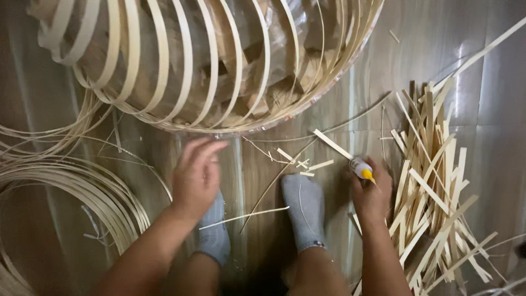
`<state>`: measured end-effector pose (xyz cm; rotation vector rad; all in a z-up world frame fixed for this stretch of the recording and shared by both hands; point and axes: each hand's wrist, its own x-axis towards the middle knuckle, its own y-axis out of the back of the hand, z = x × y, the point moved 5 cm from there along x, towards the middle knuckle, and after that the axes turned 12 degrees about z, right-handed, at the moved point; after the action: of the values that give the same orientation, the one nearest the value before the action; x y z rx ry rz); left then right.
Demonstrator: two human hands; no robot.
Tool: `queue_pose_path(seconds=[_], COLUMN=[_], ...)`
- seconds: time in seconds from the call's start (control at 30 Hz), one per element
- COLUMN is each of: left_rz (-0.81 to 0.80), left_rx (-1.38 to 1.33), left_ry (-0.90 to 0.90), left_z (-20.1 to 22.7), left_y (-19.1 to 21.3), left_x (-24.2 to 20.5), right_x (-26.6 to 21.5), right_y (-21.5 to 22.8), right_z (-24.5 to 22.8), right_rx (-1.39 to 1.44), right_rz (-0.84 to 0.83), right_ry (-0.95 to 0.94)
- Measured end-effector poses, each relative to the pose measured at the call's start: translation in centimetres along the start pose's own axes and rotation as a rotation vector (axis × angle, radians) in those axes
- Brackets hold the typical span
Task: The person is weaving and gluing strips of bamboo onto a spherical frame to create a lamp shade, using their hands and a bottle of glue.
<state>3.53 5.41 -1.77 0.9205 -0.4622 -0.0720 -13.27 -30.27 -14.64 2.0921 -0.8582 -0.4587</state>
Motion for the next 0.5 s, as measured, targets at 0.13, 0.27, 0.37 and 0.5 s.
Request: queue_pose_path(seconds=[0.13, 0.27, 0.37, 0.5], left_rz=[-0.122, -0.143, -0.115, -0.167], left_rx=[0.038, 0.113, 0.148, 0.155], left_ry=[-0.218, -0.274, -0.330, -0.291], left_z=[3.4, 4.7, 5.4, 5.3], left_y=[-0.9, -1.2, -1.2, -1.3], left_x=[1.4, 2.0, 2.7, 3.0], right_x=[-3.6, -6.1, -2.6, 2.1], right_y=[2.3, 2.2, 1.7, -0.9], right_z=[0.2, -6.9, -14.4, -20.3], right_rx=[-0.120, 0.323, 0.518, 0.708], right_rz=[-0.267, -0.522, -0.332, -0.323], right_ry=[-0.199, -0.059, 0.178, -0.067])
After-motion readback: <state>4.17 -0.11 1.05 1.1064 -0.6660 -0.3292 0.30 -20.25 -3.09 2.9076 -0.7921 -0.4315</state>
